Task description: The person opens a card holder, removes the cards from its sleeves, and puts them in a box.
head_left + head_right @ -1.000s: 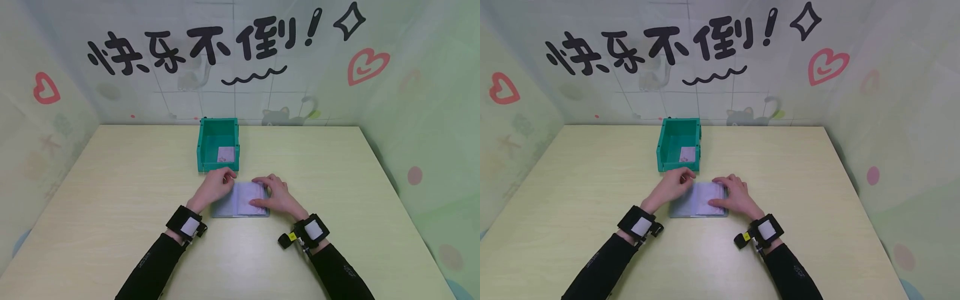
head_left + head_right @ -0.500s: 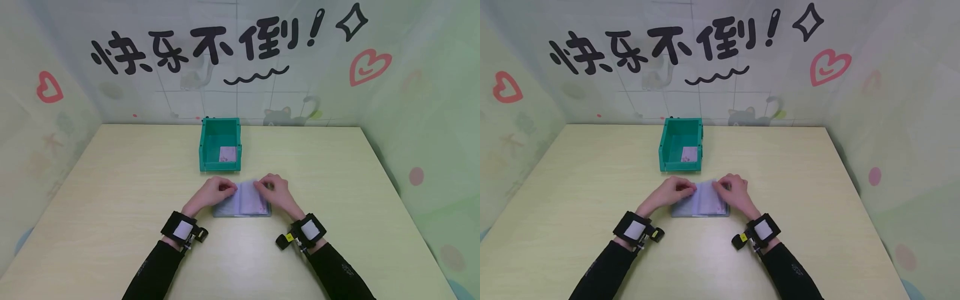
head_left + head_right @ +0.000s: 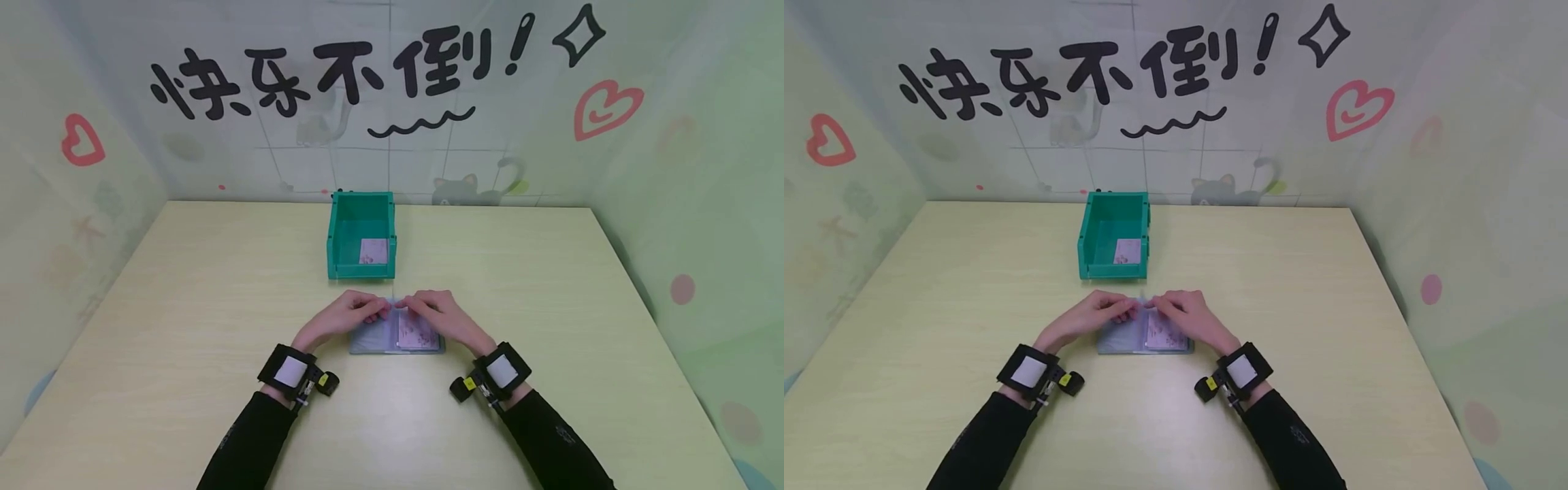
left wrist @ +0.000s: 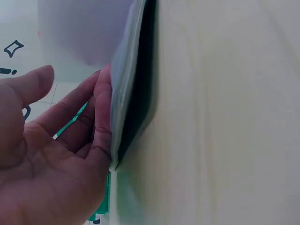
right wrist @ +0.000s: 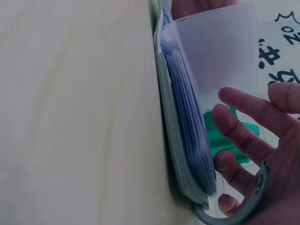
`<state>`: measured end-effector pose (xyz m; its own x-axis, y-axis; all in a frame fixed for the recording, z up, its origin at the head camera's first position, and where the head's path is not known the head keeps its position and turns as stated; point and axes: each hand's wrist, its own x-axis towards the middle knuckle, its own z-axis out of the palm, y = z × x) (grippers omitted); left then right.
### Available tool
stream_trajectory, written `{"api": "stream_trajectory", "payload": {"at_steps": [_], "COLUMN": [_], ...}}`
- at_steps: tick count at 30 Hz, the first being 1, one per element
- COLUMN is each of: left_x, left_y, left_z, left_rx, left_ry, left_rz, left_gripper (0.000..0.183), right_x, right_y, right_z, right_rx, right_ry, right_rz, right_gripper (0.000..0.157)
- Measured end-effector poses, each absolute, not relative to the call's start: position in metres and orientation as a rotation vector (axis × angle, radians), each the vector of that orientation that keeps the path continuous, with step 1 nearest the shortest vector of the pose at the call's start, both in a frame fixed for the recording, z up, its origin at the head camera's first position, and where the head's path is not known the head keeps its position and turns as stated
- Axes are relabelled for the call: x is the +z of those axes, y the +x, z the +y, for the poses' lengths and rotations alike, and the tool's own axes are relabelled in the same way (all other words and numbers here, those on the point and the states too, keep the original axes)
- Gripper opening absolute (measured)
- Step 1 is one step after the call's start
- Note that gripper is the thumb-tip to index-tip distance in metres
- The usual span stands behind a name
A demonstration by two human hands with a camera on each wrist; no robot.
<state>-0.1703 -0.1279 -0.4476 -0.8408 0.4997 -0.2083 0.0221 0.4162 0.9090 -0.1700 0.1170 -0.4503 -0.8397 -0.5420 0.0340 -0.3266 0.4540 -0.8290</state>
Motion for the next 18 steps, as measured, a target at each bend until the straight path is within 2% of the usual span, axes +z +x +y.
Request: {"api": "stream_trajectory", "payload": {"at_steps": [6, 13, 18], "left_x": [-0.444, -0.444, -0.441], "left_y": [-0.168, -0.167, -0.165], "left_z": [-0.132, -0.131, -0.13], "left_rx": [1.421, 1.367, 1.334], "left_ry": [0.37, 0.376, 0.263], "left_rz": [2.224, 2.432, 2.509], "left_gripper": [0.044, 0.026, 0.02], "right_x": [-0.451, -0.455, -0.458], "right_y": [-0.172, -0.171, -0.169], "right_z": [0.111, 0.112, 0.12], "right_rx": [-1.148, -1.138, -1.147], "right_ry": [-0.894, -0.95, -0.774], "right_rz": [2.61, 2.635, 2.637], "right_gripper": [0.031, 0.024, 0.034]}}
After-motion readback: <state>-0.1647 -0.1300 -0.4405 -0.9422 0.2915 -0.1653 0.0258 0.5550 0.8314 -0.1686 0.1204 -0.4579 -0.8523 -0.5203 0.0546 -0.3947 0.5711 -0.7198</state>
